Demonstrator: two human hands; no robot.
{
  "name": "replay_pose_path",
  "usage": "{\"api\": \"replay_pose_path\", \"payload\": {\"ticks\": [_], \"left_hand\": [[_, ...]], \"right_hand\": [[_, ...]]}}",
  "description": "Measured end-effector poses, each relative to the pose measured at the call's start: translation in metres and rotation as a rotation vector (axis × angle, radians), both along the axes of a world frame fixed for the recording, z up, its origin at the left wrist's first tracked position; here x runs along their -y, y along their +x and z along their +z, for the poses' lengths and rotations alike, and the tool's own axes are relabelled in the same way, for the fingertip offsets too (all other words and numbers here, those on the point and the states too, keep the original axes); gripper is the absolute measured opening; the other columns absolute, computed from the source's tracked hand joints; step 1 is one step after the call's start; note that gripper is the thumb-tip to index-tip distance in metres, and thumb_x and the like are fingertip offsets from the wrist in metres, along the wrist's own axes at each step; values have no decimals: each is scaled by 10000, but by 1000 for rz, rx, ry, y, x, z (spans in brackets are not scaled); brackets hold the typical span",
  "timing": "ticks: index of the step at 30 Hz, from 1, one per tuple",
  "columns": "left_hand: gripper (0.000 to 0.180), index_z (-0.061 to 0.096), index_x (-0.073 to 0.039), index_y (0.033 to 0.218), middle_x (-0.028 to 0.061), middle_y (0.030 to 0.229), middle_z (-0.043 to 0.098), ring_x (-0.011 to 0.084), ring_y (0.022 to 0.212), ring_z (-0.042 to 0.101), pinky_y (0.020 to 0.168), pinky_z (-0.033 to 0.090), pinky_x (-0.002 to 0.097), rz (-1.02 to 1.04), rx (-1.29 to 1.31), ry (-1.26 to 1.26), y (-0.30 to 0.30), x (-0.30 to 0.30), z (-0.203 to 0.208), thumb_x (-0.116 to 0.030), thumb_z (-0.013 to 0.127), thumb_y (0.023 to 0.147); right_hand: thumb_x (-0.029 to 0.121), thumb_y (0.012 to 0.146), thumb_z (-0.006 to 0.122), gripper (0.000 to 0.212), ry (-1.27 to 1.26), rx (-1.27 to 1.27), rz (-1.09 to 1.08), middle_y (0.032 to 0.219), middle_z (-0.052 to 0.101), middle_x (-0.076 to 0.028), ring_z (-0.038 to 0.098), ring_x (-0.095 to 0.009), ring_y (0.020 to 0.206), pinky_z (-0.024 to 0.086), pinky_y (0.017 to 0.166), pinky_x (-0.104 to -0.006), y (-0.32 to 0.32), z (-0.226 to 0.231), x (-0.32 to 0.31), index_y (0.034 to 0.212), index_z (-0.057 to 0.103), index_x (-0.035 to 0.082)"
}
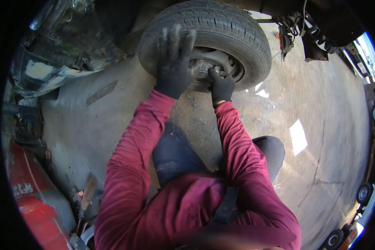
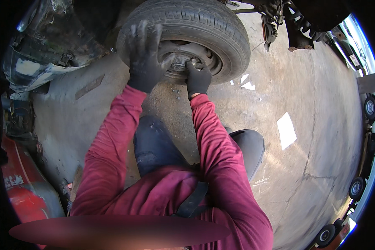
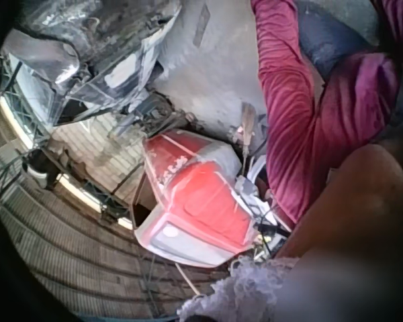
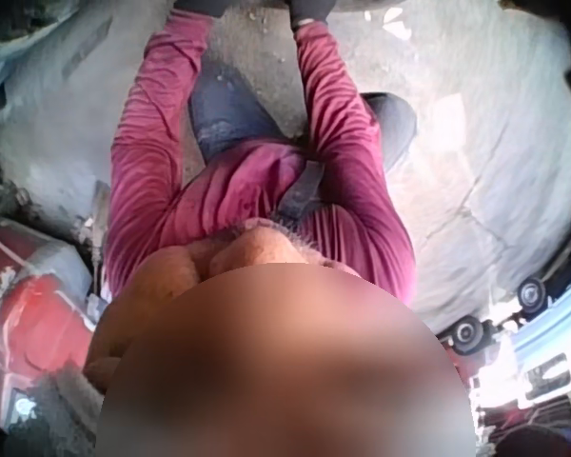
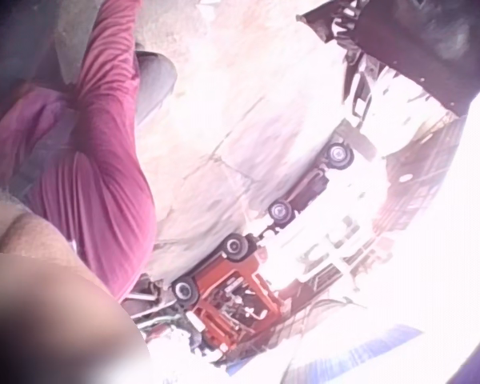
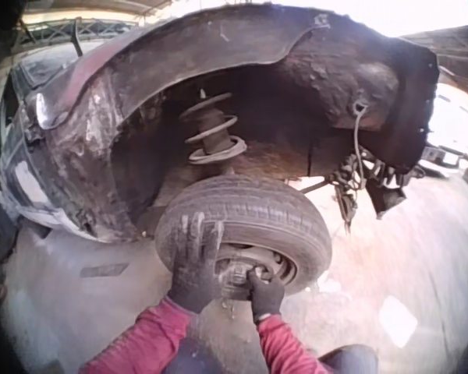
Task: The person lifts a tire and mounts it onto a vehicle hub, then hand-tightens multiple lug nuts to secure the wheel. The person remains kneeling under the vehicle during the process.
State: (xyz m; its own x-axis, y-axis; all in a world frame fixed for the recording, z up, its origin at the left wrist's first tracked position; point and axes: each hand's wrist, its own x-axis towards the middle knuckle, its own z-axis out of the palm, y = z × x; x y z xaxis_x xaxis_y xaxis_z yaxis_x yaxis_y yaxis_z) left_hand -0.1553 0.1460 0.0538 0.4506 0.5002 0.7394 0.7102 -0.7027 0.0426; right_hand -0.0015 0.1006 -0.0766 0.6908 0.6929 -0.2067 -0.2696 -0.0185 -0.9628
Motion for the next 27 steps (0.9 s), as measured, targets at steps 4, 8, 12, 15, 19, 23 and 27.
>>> {"api": "replay_pose_path", "payload": {"ticks": [4, 8, 12, 15, 19, 23, 27], "left_hand": [[1077, 341, -278, 1659, 189, 1709, 235, 498, 1554, 222, 1230, 209, 710, 38, -302, 186, 12, -32, 3, -585, 852, 763], [1019, 337, -300, 1661, 165, 1712, 225, 495, 1551, 204, 1229, 186, 721, 46, -284, 207, 15, -44, -11, -551, 810, 795], [1023, 339, -307, 1659, 156, 1718, 209, 496, 1554, 188, 1231, 168, 724, -1, -213, 220, 15, -48, -18, -533, 824, 786], [1012, 329, -337, 1660, 139, 1722, 206, 484, 1562, 167, 1226, 163, 732, 19, -223, 196, 15, -48, -18, -507, 826, 795], [1038, 322, -360, 1662, 121, 1727, 203, 465, 1569, 160, 1222, 160, 739, -21, -172, 172, 15, -46, -19, -487, 847, 775], [1088, 321, -360, 1662, 116, 1729, 198, 464, 1572, 158, 1221, 161, 744, -25, -173, 149, 15, -44, -17, -490, 877, 736], [1051, 352, -340, 1649, 121, 1716, 233, 462, 1564, 194, 1222, 180, 736, -17, -167, 173, 16, -37, -5, -466, 879, 748]], "right_hand": [[310, 849, 825, 374, -27, 75, -7, 726, 713, -129, 668, -222, 598, 535, 533, -383, -1, -2, -2, 939, 749, -45], [382, 934, 732, 445, -48, 216, -25, 760, 725, -219, 707, -334, 703, 532, 688, -462, 0, -13, -8, 943, 741, -63], [407, 1023, 602, 505, -93, 329, 16, 823, 693, -307, 679, -463, 805, 490, 743, -518, 1, -30, -14, 921, 724, -73], [426, 1056, 564, 521, -113, 322, 49, 774, 652, -247, 650, -394, 716, 498, 639, -472, 3, -40, -18, 866, 685, -43], [458, 1068, 584, 521, -58, 346, 58, 616, 601, -79, 627, -188, 497, 528, 450, -349, 4, -44, -18, 802, 638, 13], [457, 1058, 547, 566, -188, 474, 91, 822, 656, -300, 647, -465, 793, 482, 703, -521, 3, -34, -14, 857, 688, -52], [465, 1058, 527, 581, -231, 528, 143, 894, 676, -347, 655, -524, 882, 484, 777, -565, 4, -17, -8, 871, 690, -60]]}}
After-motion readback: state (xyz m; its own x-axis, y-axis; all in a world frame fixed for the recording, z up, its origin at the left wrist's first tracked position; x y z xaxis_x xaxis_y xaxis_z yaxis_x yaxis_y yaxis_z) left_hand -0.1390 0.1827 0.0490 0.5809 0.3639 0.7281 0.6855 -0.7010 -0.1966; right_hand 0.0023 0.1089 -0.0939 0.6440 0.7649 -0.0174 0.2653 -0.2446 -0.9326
